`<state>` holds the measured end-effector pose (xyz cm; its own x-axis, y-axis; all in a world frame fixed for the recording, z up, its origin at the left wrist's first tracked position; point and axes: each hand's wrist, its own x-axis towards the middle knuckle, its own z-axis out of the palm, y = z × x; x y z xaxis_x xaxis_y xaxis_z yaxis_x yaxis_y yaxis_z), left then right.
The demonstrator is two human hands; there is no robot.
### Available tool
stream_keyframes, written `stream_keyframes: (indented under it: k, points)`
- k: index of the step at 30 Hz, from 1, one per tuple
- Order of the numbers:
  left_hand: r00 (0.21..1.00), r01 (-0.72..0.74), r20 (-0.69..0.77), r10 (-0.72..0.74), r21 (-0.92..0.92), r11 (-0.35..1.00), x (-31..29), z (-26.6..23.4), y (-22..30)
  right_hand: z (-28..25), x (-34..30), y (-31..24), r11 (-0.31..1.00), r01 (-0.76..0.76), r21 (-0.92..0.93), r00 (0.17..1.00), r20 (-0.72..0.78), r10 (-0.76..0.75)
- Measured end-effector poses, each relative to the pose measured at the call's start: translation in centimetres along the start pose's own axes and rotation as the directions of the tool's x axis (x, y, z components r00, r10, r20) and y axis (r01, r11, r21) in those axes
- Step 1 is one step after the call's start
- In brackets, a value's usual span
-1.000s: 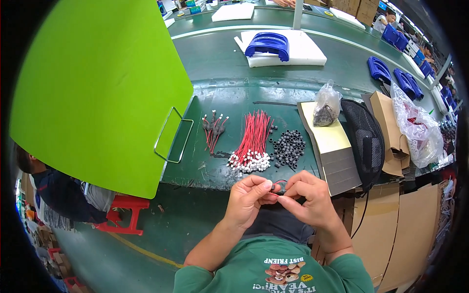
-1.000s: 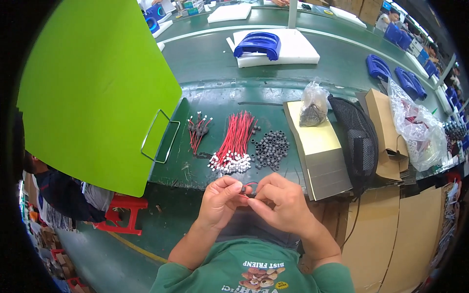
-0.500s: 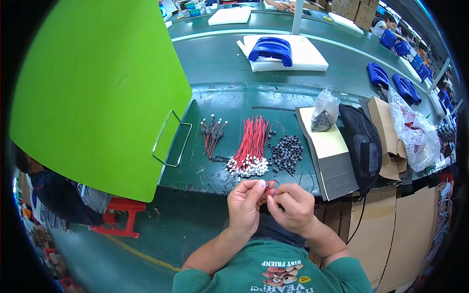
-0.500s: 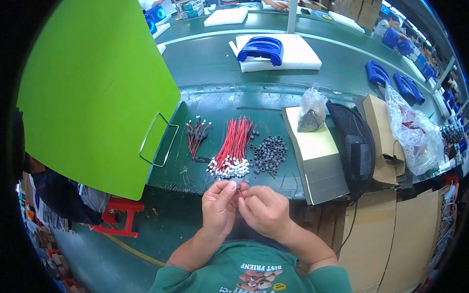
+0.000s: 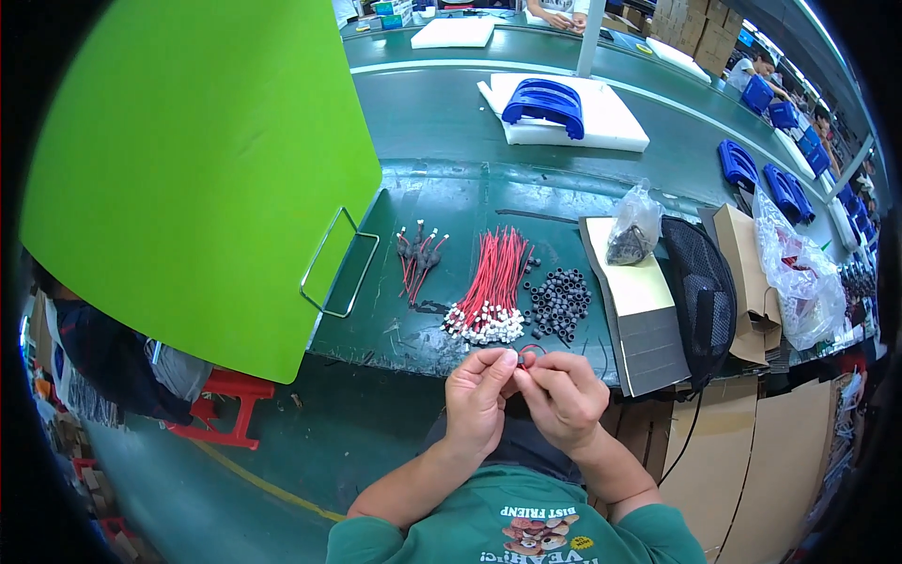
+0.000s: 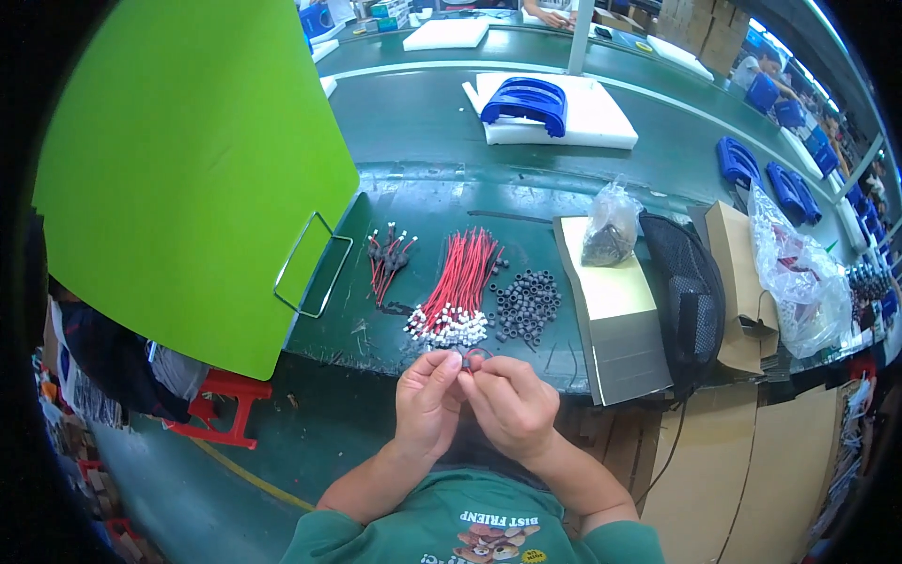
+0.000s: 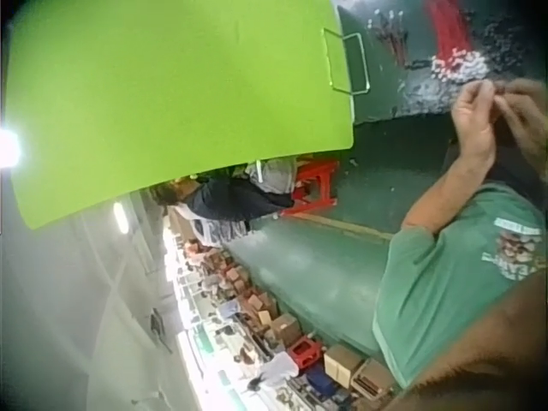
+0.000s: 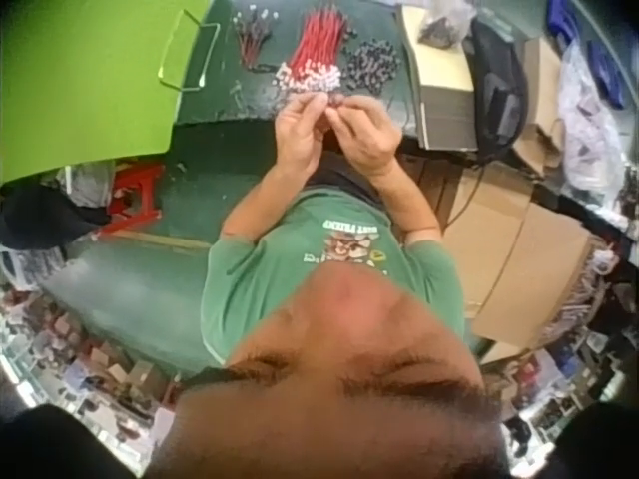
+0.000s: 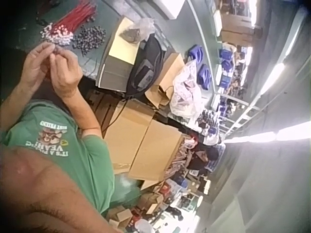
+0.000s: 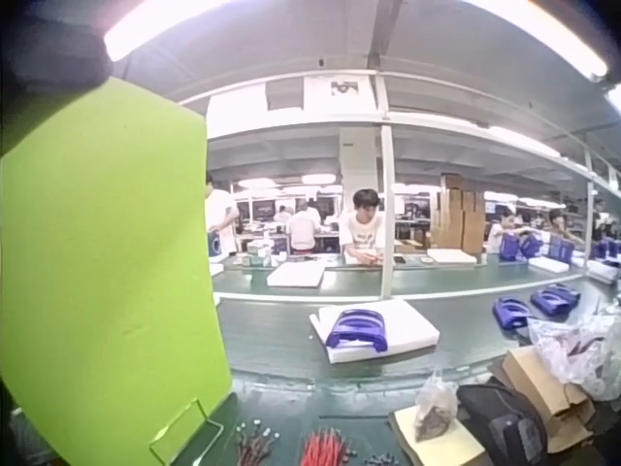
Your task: The person assembles small electronic wire harnesses by hand, attaching connectors and rubber sleeves to them.
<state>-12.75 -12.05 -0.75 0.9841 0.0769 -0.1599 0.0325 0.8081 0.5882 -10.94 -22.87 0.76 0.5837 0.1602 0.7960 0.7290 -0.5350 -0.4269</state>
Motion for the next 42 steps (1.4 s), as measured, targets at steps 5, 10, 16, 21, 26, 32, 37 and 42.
stream_keyframes:
  k: [5,10,16,21,26,32,37,42]
  points:
    - [0.991,0.109,0.076,-0.112,0.040,0.993,0.0,-0.9,1.0,-0.3,0.0,0.0,1.000,-0.008,0.005,1.000,-0.008,0.008]
    - [0.982,0.045,0.172,-0.076,0.177,0.983,0.7,-1.9,2.0,-1.5,0.4,-0.3,0.934,-0.208,0.291,0.976,0.130,0.177]
    - [0.921,0.161,0.297,-0.253,0.301,0.940,0.3,-1.8,3.4,-2.0,2.1,1.9,0.341,-0.799,0.495,0.601,0.675,0.427]
    - [0.905,0.175,0.316,-0.286,0.338,0.925,0.2,-1.9,3.3,-0.8,0.4,3.2,0.370,-0.621,0.691,0.781,0.587,0.214]
    - [0.906,0.234,0.271,-0.325,0.320,0.918,0.2,-1.9,3.2,-0.7,1.3,1.8,0.196,-0.746,0.637,0.653,0.638,0.409]
    - [0.887,0.242,0.311,-0.340,0.314,0.918,-0.2,-2.6,1.8,-0.6,1.8,2.1,-0.221,-0.622,0.751,0.556,0.623,0.550]
    - [0.822,0.374,0.308,-0.479,0.343,0.862,-0.3,-2.6,1.5,-0.4,1.5,2.1,-0.230,-0.637,0.736,0.535,0.637,0.555]
    - [0.720,0.392,0.369,-0.588,0.484,0.782,-0.2,-2.9,2.0,-1.6,1.3,2.3,-0.246,-0.720,0.649,0.488,0.725,0.486]
